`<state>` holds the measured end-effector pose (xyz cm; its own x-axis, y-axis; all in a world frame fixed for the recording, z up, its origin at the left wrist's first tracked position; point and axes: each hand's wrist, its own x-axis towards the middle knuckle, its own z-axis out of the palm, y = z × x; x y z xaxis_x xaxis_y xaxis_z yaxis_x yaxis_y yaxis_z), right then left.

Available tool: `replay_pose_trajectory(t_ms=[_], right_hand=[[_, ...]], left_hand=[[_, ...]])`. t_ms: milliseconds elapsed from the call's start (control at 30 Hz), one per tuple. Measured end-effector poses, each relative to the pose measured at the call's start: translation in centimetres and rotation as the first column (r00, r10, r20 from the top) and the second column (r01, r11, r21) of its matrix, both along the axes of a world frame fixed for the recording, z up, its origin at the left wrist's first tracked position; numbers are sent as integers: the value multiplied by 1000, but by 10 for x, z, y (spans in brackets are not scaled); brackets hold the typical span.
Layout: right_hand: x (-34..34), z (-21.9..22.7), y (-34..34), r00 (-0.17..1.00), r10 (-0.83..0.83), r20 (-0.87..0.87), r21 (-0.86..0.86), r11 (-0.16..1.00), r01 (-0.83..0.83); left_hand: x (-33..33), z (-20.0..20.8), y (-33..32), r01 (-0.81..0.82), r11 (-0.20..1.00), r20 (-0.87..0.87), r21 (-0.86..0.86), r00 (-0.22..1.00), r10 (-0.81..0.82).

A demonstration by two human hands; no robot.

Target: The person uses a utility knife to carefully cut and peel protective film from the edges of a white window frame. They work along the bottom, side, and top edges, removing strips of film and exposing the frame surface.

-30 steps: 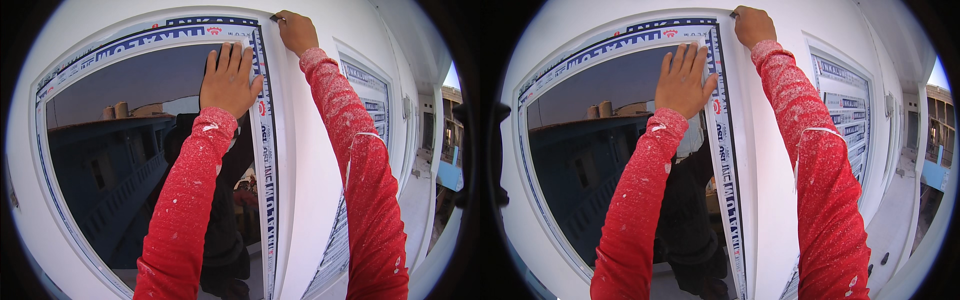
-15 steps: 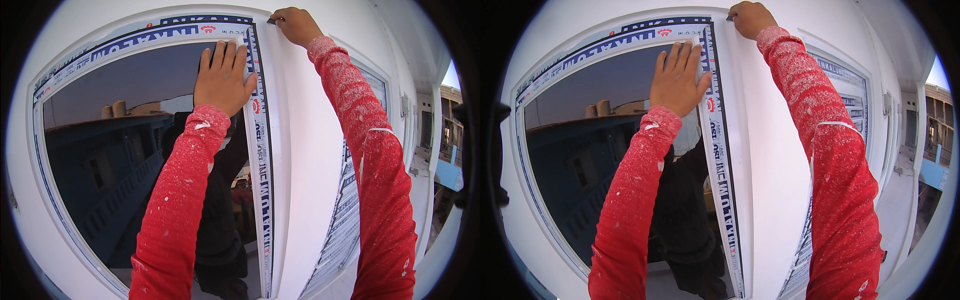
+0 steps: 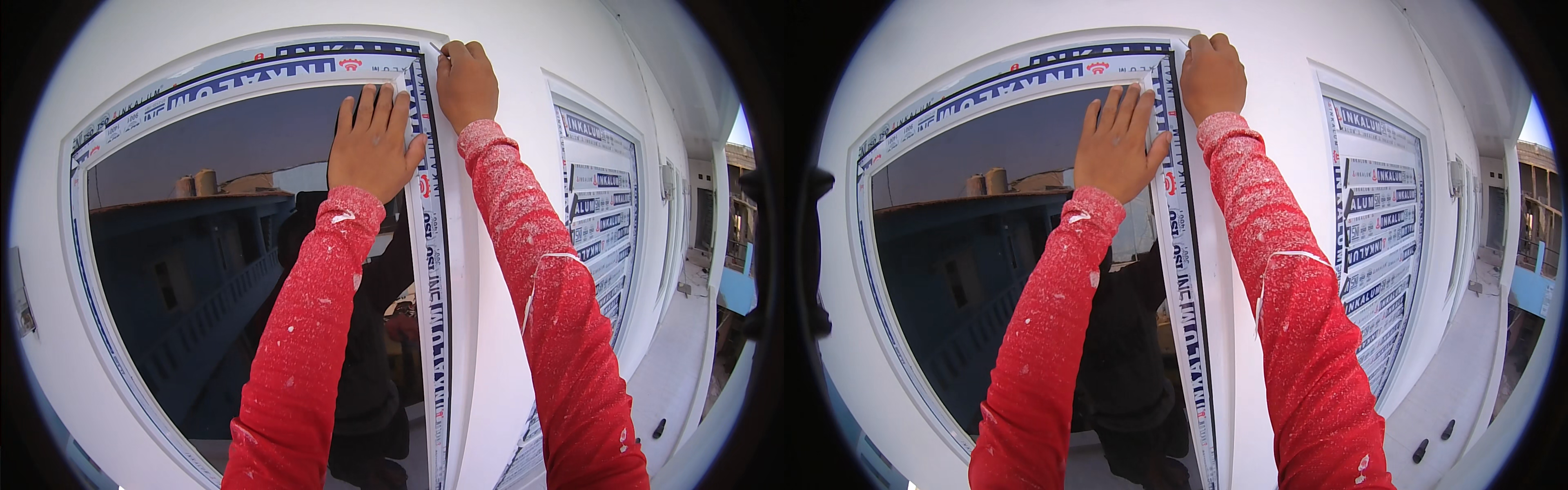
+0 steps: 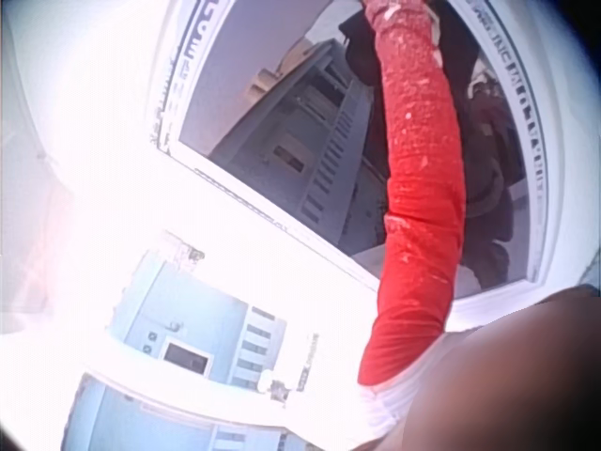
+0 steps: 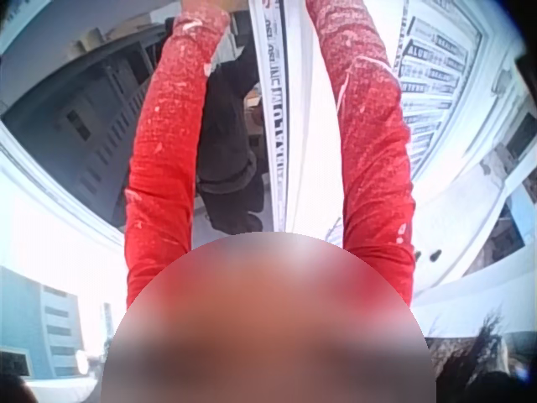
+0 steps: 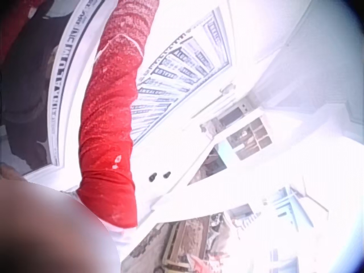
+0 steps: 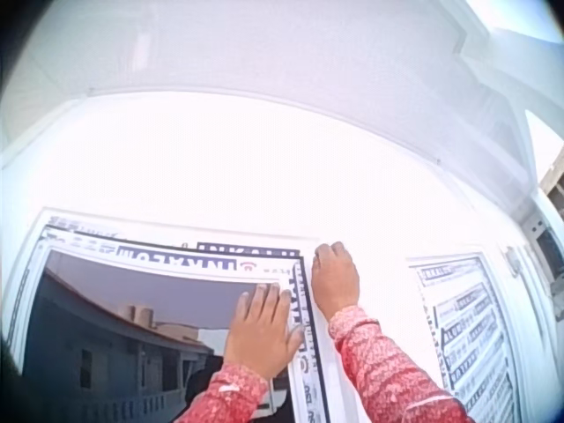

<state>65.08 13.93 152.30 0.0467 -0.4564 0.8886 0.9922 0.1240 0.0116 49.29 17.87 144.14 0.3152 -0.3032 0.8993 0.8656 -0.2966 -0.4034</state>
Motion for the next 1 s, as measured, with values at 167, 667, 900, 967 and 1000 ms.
replay_pose_trajectory(t_ms=[167,667,900,967,1000], right_hand=[[-4,5,13,984,-142,110,54,989,137],[-5,-3,13,943,-286,171,-5,956,292],[-11,-2,7,885,-436,166,-79,888,453],[-14,-2,6,895,-431,111,-169,880,444],[-15,-2,5,895,-433,106,-166,880,445]], left_hand=[[-1,0,-2,7,1000,-5,-6,1000,-7],[-1,-1,0,25,1000,-3,-8,1000,-25],[-2,0,3,52,998,-16,34,999,-52],[-2,0,3,63,997,-18,42,998,-62],[-3,-1,3,69,997,-19,43,998,-68]])
